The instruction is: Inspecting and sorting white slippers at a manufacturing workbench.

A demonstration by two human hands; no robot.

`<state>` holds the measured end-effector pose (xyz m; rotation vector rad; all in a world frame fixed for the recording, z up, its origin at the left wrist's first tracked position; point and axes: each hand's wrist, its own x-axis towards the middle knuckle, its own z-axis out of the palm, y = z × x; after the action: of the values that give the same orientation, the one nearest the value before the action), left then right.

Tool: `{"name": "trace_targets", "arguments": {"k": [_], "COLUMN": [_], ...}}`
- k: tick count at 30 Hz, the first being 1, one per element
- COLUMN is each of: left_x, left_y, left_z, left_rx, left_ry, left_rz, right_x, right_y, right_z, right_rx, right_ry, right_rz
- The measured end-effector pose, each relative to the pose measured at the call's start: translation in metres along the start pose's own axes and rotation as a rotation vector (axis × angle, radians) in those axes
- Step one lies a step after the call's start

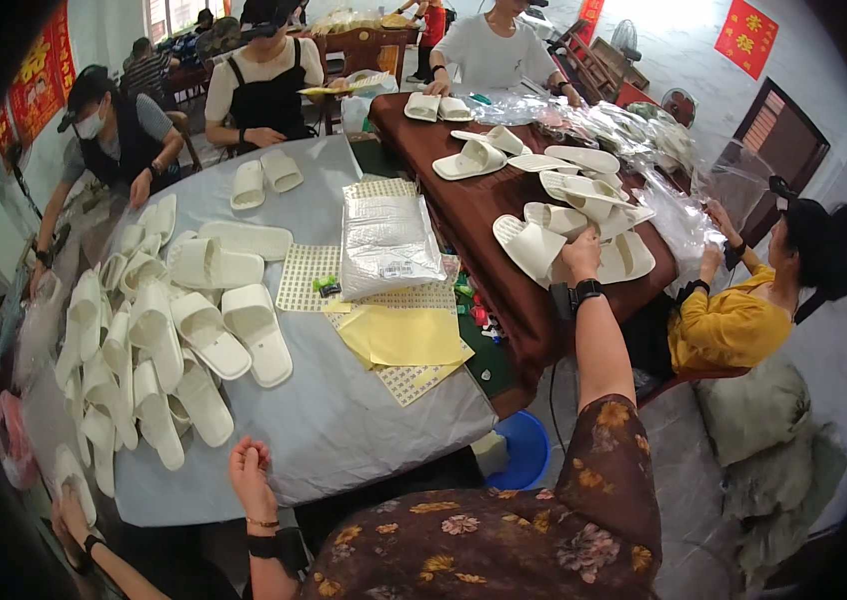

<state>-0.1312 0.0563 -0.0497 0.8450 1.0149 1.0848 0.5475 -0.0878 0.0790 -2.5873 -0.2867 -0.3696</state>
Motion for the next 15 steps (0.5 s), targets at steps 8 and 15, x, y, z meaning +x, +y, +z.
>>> {"name": "trace_targets", "arguments": {"k": [8,15], "left_x": [0.005,0.003], "left_y": [-0.003,-0.003], "left_z": [0.006,0.003], "left_rx": [-0.007,-0.015], "left_ry": [-0.011,0.001], "left_rz": [-0.019,0.008], "right_x": [0.010,-0.012], "right_y": [0.003,-0.025], "right_z": [0.017,0.024], "right_rx": [0.285,0.302], "right_ry": [0.084,-0.016], "right_rz": [-0.223,-0.289]}}
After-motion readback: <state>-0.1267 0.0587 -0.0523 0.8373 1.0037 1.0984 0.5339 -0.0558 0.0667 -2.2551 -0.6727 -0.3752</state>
